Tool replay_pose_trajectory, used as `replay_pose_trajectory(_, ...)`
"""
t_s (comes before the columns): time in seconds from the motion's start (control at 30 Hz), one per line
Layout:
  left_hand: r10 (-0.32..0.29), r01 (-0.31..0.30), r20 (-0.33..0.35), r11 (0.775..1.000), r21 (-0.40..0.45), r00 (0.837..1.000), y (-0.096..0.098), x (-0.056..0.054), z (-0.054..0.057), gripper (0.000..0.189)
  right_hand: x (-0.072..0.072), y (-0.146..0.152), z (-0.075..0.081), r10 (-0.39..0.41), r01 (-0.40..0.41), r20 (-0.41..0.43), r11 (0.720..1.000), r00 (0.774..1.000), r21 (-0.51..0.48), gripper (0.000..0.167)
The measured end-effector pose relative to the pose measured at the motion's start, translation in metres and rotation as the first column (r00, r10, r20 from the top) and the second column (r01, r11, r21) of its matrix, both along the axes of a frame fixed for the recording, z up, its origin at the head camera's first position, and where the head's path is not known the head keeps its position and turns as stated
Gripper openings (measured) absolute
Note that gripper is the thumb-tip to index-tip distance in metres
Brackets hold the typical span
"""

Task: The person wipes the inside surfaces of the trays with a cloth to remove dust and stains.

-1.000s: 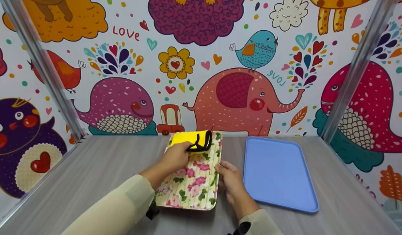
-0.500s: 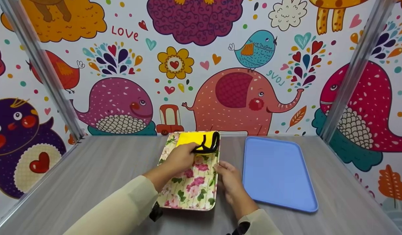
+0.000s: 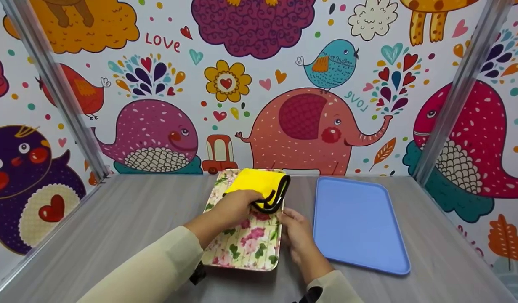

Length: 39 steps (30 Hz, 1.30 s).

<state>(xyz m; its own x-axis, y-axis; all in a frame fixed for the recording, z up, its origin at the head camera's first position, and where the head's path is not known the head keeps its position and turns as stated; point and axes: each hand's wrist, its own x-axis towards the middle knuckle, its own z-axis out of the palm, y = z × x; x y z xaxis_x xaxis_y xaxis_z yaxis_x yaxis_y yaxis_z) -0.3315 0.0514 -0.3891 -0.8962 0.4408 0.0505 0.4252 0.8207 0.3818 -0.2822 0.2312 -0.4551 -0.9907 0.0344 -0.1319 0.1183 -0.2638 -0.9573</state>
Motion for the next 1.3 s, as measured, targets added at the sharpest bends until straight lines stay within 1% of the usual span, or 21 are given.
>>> replay_pose_trajectory(0.1, -0.035, 0.033, -0.03, 0.996, -0.078, 0.999, -0.002, -0.002, 0.0, 0.033, 0.0, 0.0, 0.0, 0.003, -0.003, 0.005, 1.0, 1.0, -0.007, 0.017)
replay_pose_trajectory(0.2, -0.053, 0.047, -0.051, 0.991, -0.125, 0.997, -0.006, -0.004, 0.002, 0.031, 0.0, -0.001, 0.0, -0.016, 0.016, 0.011, 1.0, 1.0, -0.007, 0.018)
replay_pose_trajectory(0.27, -0.07, 0.059, -0.071, 0.988, -0.146, 0.995, -0.008, -0.004, 0.002, 0.026, 0.0, -0.002, 0.001, -0.036, 0.036, 0.013, 0.999, 0.999, -0.007, 0.021)
replay_pose_trajectory(0.33, -0.077, 0.065, -0.083, 0.987, -0.146, 0.994, -0.011, -0.006, 0.002, 0.021, 0.0, -0.003, 0.001, -0.054, 0.054, 0.015, 0.999, 0.998, -0.005, 0.025)
replay_pose_trajectory(0.43, -0.086, 0.076, -0.075, 0.988, -0.131, 0.993, -0.016, -0.009, 0.002, 0.025, -0.001, -0.004, 0.0, -0.072, 0.072, 0.016, 0.997, 0.997, -0.004, 0.029)
replay_pose_trajectory(0.5, -0.08, 0.072, -0.06, 0.989, -0.126, 0.995, -0.019, -0.012, 0.002, 0.032, -0.001, -0.005, 0.0, -0.079, 0.079, 0.015, 0.997, 0.997, -0.004, 0.029)
replay_pose_trajectory(0.6, -0.075, 0.066, -0.056, 0.985, -0.158, 0.996, -0.023, -0.014, 0.003, 0.035, -0.001, -0.004, 0.0, -0.085, 0.085, 0.016, 0.996, 0.996, -0.001, 0.027)
replay_pose_trajectory(0.77, -0.074, 0.053, -0.086, 0.975, -0.216, 0.994, -0.031, -0.016, 0.002, 0.036, -0.002, -0.004, -0.001, -0.087, 0.087, 0.014, 0.996, 0.996, 0.002, 0.027)
replay_pose_trajectory(0.83, -0.063, 0.041, -0.092, 0.972, -0.23, 0.994, -0.035, -0.018, 0.001, 0.036, -0.002, -0.005, -0.001, -0.092, 0.092, 0.012, 0.996, 0.996, 0.004, 0.029)
replay_pose_trajectory(1.03, 0.005, -0.02, -0.071, 0.976, -0.216, 0.997, -0.045, -0.021, -0.001, 0.034, -0.002, -0.004, -0.002, -0.092, 0.092, 0.018, 0.996, 0.996, 0.012, 0.033)
replay_pose_trajectory(1.13, 0.01, -0.027, -0.084, 0.977, -0.209, 0.996, -0.048, -0.021, -0.003, 0.033, -0.002, -0.004, -0.003, -0.089, 0.088, 0.018, 0.996, 0.996, 0.006, 0.031)
replay_pose_trajectory(1.3, 0.017, -0.036, -0.098, 0.981, -0.189, 0.995, -0.052, -0.021, -0.005, 0.034, -0.002, -0.005, -0.003, -0.106, 0.106, 0.019, 0.994, 0.994, -0.001, 0.029)
